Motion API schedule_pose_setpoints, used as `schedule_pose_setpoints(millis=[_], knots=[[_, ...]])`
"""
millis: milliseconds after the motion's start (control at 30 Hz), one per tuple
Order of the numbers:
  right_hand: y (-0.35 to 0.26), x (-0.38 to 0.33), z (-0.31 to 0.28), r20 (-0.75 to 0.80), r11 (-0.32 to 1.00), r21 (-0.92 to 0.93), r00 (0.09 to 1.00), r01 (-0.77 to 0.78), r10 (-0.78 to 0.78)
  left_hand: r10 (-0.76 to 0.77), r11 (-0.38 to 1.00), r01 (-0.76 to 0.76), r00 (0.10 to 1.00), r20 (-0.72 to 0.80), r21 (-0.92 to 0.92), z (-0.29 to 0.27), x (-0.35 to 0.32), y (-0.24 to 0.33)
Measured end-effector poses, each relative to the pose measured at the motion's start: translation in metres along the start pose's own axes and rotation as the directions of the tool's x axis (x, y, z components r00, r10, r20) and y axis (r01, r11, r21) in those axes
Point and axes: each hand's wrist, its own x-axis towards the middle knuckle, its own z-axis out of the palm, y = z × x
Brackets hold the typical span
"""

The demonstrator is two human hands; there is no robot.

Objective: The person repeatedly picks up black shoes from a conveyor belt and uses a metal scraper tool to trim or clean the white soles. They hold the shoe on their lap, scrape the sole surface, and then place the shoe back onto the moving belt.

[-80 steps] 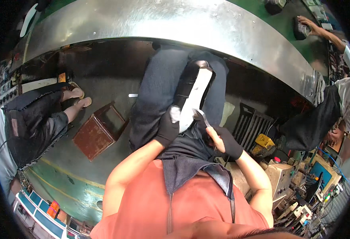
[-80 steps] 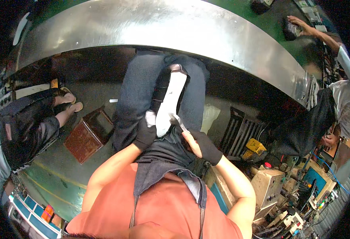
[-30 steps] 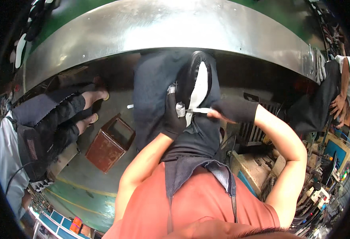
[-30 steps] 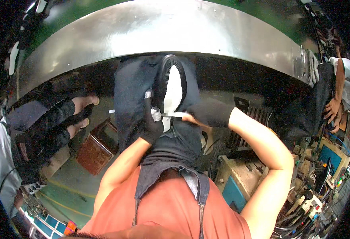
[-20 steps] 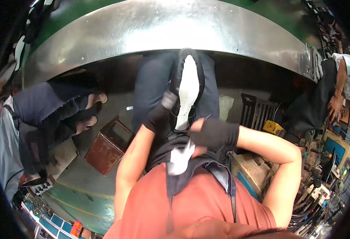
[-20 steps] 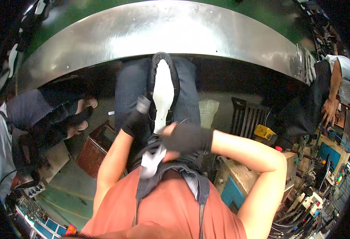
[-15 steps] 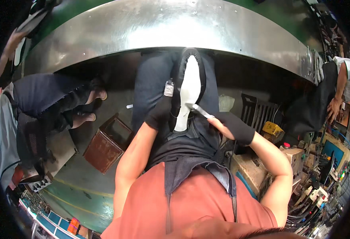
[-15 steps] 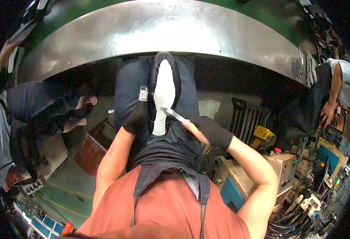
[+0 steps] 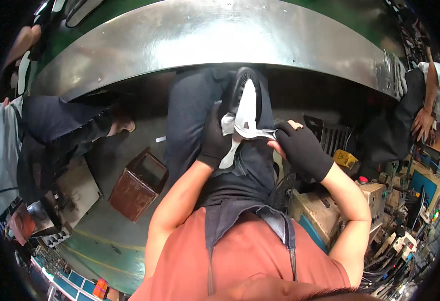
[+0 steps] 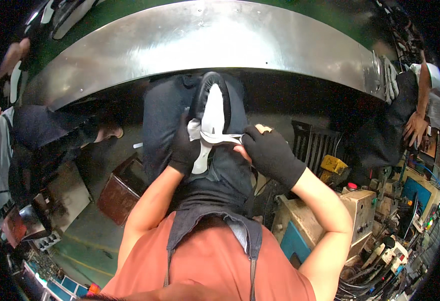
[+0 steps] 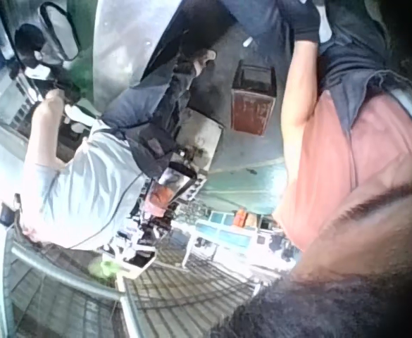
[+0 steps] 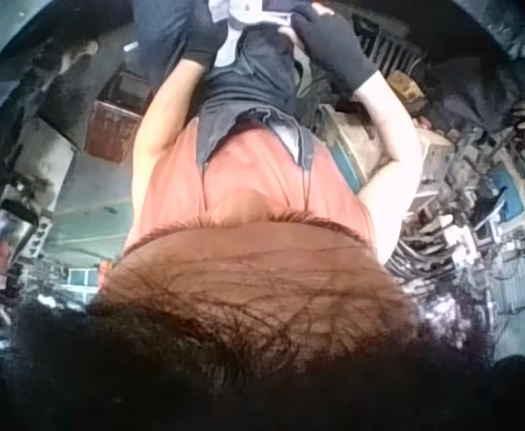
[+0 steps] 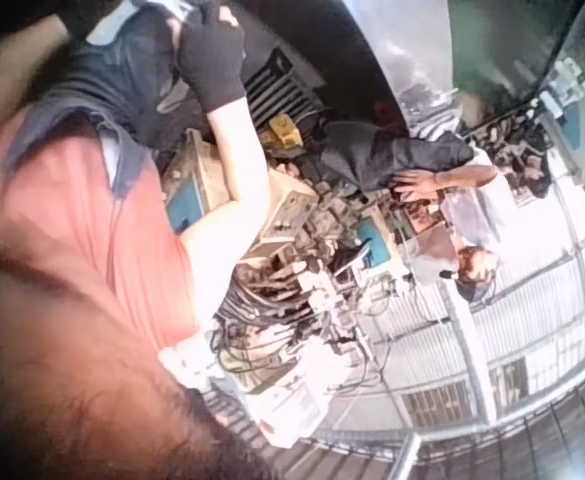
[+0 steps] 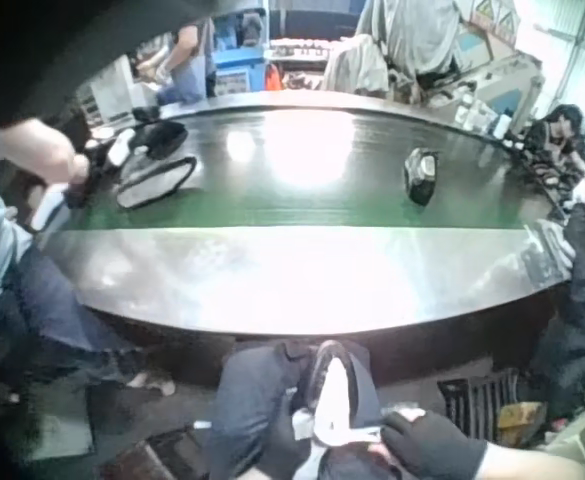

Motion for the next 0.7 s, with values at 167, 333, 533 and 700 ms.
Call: schedule_pose_setpoints(millis=[167, 333, 533, 700], knots=[[-0.078, 0.017, -0.033, 0.148, 0.946, 0.316, 0.981, 0.074, -0.126, -0.264, 0.945, 0.3, 0.936, 0.235, -0.134, -0.018, 0.014, 0.017], [-0.036, 0.02, 0.027, 0.153, 0.94, 0.326, 0.976, 0.096, -0.153, -0.139, 0.882, 0.331, 0.863, 0.485, -0.336, -0.051, 0.015, -0.004], [-0.053, -0.007, 0.067, -0.102, 0.9, 0.35, 0.966, 0.259, -0.239, 0.024, 0.914, 0.165, 0.89, 0.456, -0.371, -0.051, 0.014, 0.031], [-0.03, -0.03, 0.055, 0.244, 0.808, 0.449, 0.922, -0.381, 0.299, -0.539, 0.317, 0.749, 0.647, 0.54, -0.581, -0.021, 0.028, 0.061]])
